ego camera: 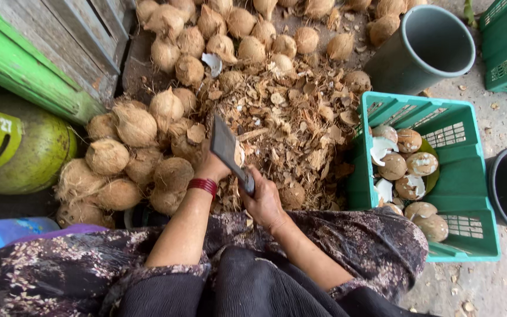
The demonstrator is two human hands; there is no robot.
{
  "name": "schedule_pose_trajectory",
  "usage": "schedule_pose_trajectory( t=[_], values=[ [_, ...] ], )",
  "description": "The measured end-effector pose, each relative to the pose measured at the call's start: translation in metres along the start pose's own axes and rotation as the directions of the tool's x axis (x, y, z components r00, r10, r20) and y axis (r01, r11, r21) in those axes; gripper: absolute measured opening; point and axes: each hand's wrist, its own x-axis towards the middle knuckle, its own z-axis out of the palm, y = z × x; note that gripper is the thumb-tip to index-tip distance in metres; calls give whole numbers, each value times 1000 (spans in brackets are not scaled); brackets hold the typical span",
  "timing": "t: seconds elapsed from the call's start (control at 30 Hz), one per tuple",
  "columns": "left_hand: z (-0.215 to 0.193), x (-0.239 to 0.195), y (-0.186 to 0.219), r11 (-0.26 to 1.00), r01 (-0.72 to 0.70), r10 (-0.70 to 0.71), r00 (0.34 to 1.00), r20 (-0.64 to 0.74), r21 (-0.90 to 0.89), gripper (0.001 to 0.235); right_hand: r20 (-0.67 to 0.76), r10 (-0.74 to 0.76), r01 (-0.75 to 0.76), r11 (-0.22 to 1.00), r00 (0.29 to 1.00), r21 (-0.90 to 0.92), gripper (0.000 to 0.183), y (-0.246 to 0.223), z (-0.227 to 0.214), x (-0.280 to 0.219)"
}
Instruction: The person sits on the ground and uses a long metal tool to peel the fibrous husk from coconuts. They rotate each coconut by hand while striking and scraping the husk, then place the peeled coconuts into a green crate.
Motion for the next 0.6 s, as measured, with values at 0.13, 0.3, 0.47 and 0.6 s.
schedule_pose_trajectory(
  t=[0.13,0.3,0.47,0.6],
  values=[
    [-4,-1,-2,998,-46,46,999,17,30,110,135,450,-470,839,883,274,16,6,-3,20],
    [-14,-17,0,987,65,-69,997,-20,-146,99,187,423,-451,880,887,150,22,13,-1,22],
    [-10,-18,-11,909,160,-184,983,-26,-385,112,36,101,-107,955,994,278,17,26,2,11],
    [-2,-18,-16,938,123,-165,981,-104,-324,105,216,308,-366,869,927,332,17,30,26,20]
  ],
)
